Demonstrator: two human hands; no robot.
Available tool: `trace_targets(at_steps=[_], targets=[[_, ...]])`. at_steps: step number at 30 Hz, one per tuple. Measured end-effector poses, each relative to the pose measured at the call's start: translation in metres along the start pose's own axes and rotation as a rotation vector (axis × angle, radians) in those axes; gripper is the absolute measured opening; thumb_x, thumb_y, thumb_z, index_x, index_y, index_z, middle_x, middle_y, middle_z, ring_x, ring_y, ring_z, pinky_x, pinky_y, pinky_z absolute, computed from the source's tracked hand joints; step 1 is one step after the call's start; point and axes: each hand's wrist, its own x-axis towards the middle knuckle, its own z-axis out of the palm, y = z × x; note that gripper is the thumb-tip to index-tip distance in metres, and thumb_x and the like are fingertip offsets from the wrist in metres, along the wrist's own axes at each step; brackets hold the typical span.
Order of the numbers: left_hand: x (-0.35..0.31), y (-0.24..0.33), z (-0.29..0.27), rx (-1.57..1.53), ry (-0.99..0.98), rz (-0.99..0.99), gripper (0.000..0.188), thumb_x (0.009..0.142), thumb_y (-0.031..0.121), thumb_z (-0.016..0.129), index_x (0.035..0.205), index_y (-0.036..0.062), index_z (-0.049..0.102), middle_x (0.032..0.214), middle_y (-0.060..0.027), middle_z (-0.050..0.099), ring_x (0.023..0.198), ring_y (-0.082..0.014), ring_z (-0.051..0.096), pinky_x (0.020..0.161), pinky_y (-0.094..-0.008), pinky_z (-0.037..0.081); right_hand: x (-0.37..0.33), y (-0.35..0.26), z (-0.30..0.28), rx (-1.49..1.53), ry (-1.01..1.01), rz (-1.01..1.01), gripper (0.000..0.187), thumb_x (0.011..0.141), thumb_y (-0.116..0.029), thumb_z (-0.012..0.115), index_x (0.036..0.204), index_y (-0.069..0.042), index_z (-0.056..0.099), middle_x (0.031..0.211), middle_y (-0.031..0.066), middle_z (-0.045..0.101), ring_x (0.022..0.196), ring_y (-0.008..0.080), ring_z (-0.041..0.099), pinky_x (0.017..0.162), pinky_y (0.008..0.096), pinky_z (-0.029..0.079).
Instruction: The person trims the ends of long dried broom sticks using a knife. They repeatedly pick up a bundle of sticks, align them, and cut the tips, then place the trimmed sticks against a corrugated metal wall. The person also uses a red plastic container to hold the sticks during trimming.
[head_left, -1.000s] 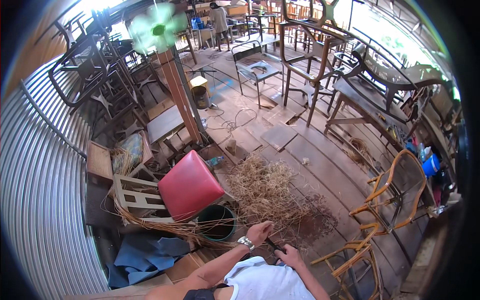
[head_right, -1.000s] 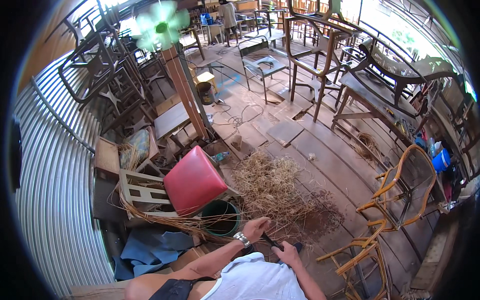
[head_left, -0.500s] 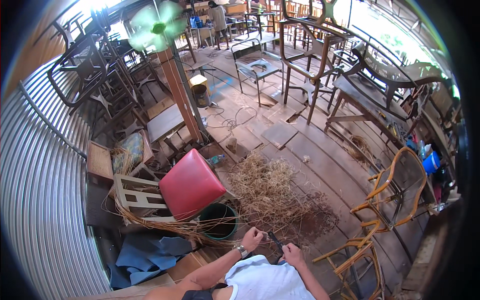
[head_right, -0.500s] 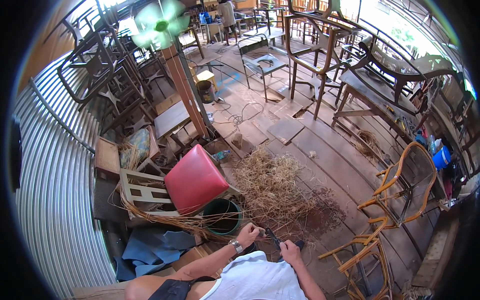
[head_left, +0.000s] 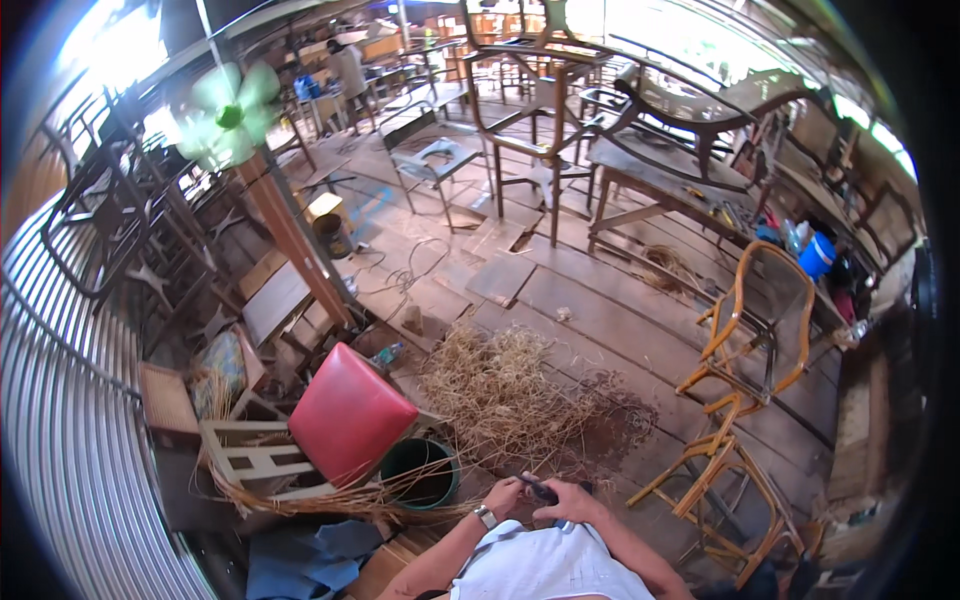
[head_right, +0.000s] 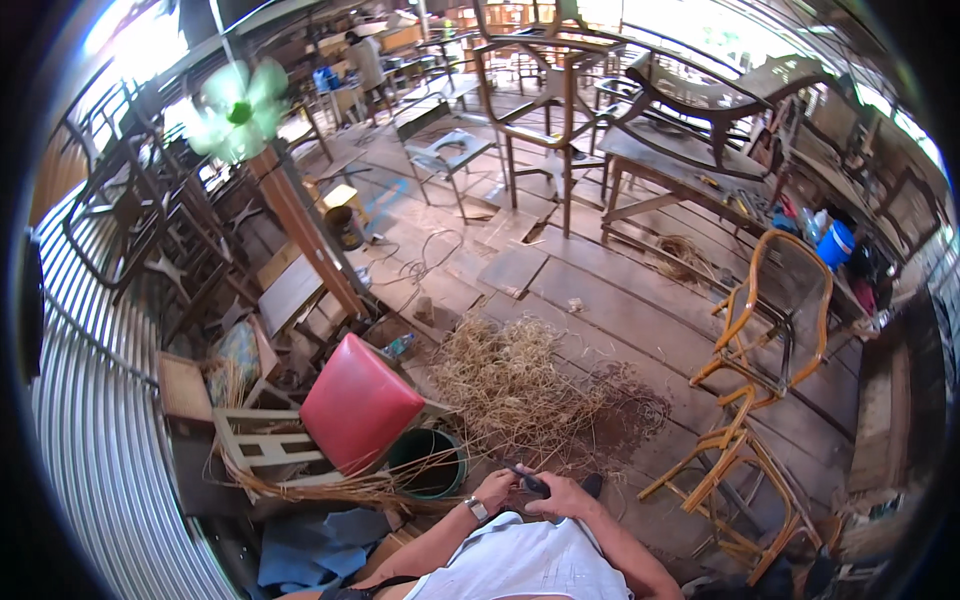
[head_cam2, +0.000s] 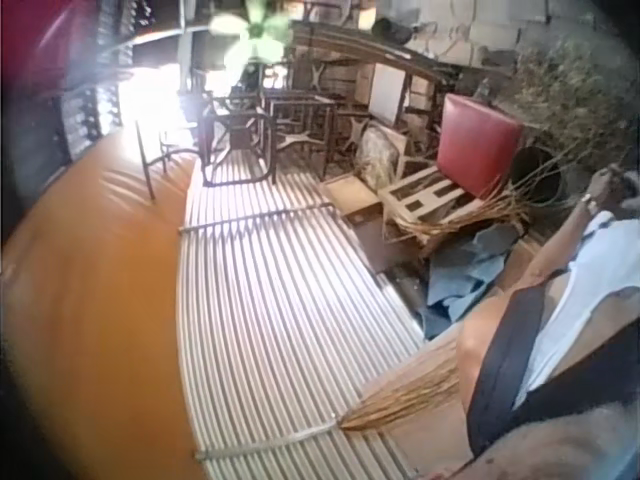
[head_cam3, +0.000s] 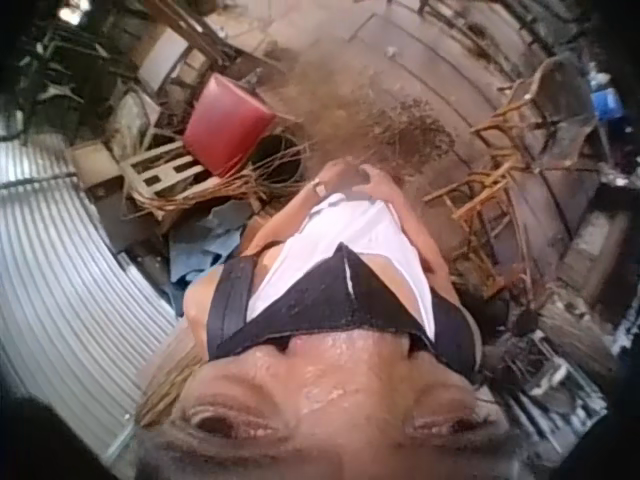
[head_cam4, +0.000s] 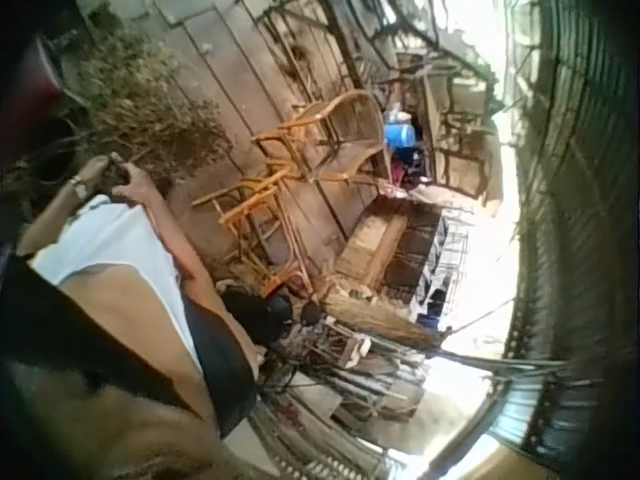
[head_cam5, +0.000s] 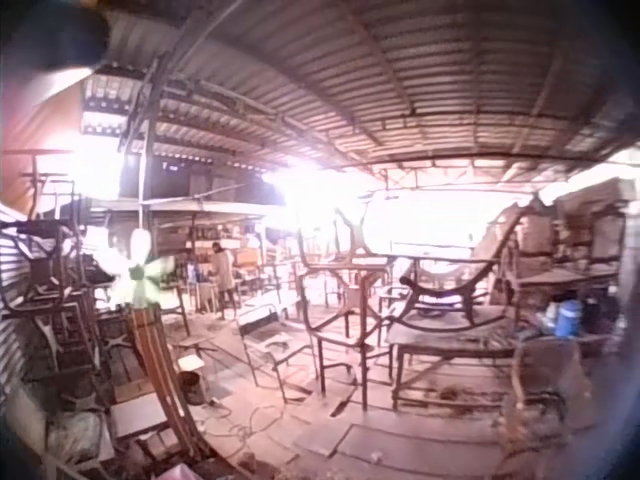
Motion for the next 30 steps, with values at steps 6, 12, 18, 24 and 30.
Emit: trace_targets(at_steps=[6, 12, 18, 24, 30], targets=[[-0.007, 0.005, -0.010, -0.248, -0.295, -0.125, 0.033, 0.094, 0.006, 0.051, 0.126, 0.0133, 0.056, 0.086, 0.0028, 0.059, 0.053, -0.0058, 0.034, 0.050, -0.0203, 0.032, 0.006, 0.022, 0.012, -0.133, 0.137, -0.114, 0.063, 0.073, -0.018, 0.068, 0.129, 0.000, 0.044, 0.106, 0.0267, 0.062, 0.100, 0.0395, 0.061, 0.083, 0.0442, 0.049], [0.004, -0.013, -0.018, -0.282, -0.247, -0.135, 0.032, 0.089, 0.006, 0.062, 0.120, 0.0121, 0.057, 0.085, 0.0042, 0.057, 0.059, -0.0045, 0.038, 0.051, -0.0205, 0.032, 0.003, 0.000, 0.010, -0.180, 0.070, -0.036, 0.064, 0.081, -0.013, 0.057, 0.136, 0.001, 0.027, 0.096, 0.0349, 0.060, 0.092, 0.0481, 0.060, 0.078, 0.0522, 0.049], [0.001, -0.009, -0.004, -0.151, -0.164, 0.024, 0.009, 0.092, 0.013, 0.062, 0.100, 0.0098, 0.059, 0.075, 0.0042, 0.054, 0.056, -0.0051, 0.041, 0.049, -0.0205, 0.032, 0.012, 0.012, 0.015, -0.127, 0.085, 0.049, 0.048, 0.087, -0.023, 0.058, 0.125, 0.000, 0.039, 0.098, 0.0327, 0.062, 0.095, 0.0470, 0.060, 0.080, 0.0518, 0.049], [0.021, -0.011, -0.015, 0.254, -0.083, 0.027, 0.019, 0.094, 0.026, 0.060, 0.093, 0.0070, 0.060, 0.069, 0.0042, 0.053, 0.052, -0.0057, 0.041, 0.048, -0.0211, 0.033, 0.014, 0.018, 0.025, -0.149, 0.150, 0.311, 0.040, 0.088, -0.026, 0.059, 0.120, -0.004, 0.047, 0.102, 0.0302, 0.062, 0.100, 0.0451, 0.060, 0.083, 0.0503, 0.048], [0.026, -0.016, -0.007, 0.318, -0.145, -0.152, 0.038, 0.095, 0.043, 0.052, 0.089, 0.0075, 0.065, 0.072, 0.0025, 0.058, 0.054, -0.0073, 0.042, 0.048, -0.0233, 0.033, 0.018, 0.042, 0.037, -0.073, 0.268, 0.335, 0.051, 0.085, -0.031, 0.062, 0.125, -0.004, 0.046, 0.103, 0.0287, 0.063, 0.100, 0.0435, 0.061, 0.084, 0.0485, 0.049]])
